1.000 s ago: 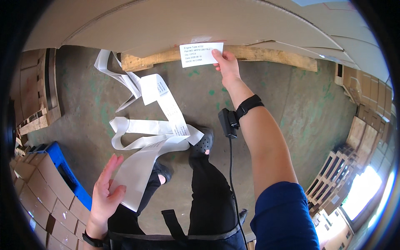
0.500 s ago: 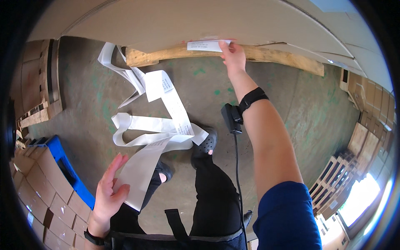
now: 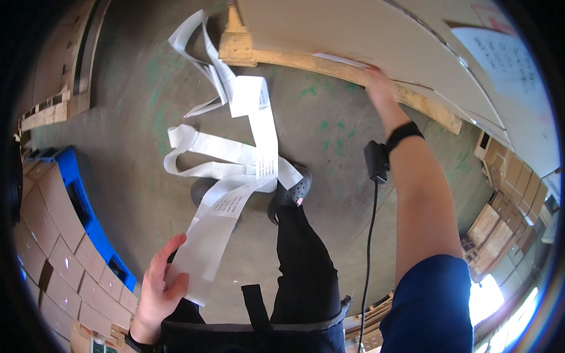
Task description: Apply adhesive labels to cardboard boxes and organize them on pallets.
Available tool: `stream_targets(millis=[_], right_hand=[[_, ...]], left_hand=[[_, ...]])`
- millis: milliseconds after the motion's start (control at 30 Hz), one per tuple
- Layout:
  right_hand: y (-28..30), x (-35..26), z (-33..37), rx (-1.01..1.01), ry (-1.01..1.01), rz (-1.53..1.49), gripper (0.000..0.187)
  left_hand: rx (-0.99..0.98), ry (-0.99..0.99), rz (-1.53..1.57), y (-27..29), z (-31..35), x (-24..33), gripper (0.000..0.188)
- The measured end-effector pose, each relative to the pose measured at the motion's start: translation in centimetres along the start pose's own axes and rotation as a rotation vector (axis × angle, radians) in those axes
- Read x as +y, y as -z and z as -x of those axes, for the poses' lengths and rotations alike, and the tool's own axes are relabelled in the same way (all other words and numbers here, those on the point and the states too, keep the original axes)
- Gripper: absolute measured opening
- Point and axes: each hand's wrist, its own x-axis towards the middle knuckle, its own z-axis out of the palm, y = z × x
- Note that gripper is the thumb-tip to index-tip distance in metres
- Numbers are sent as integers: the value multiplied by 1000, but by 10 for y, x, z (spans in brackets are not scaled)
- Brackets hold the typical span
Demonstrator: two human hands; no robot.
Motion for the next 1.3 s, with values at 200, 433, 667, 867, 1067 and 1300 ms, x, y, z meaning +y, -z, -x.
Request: stream_targets(millis=[200, 433, 667, 867, 1067, 1300], right_hand=[[45, -15, 150, -496, -92, -549, 36], [200, -248, 344, -1343, -488, -1574, 58], [330, -337, 397, -973, -220, -1428, 40], [384, -412, 434, -799, 995, -583, 39], [441, -509, 445, -977, 840, -972, 43], [483, -564, 398, -995, 1037, -940, 18]], left_hand=[[60, -233, 34, 3, 51, 33, 53], [-3, -688, 242, 10, 142, 129, 50], [27, -938, 309, 67, 248, 188, 49], [-104, -937, 228, 166, 340, 211, 49], [-147, -937, 415, 237, 397, 225, 53], [59, -1095, 434, 326, 400, 260, 55]])
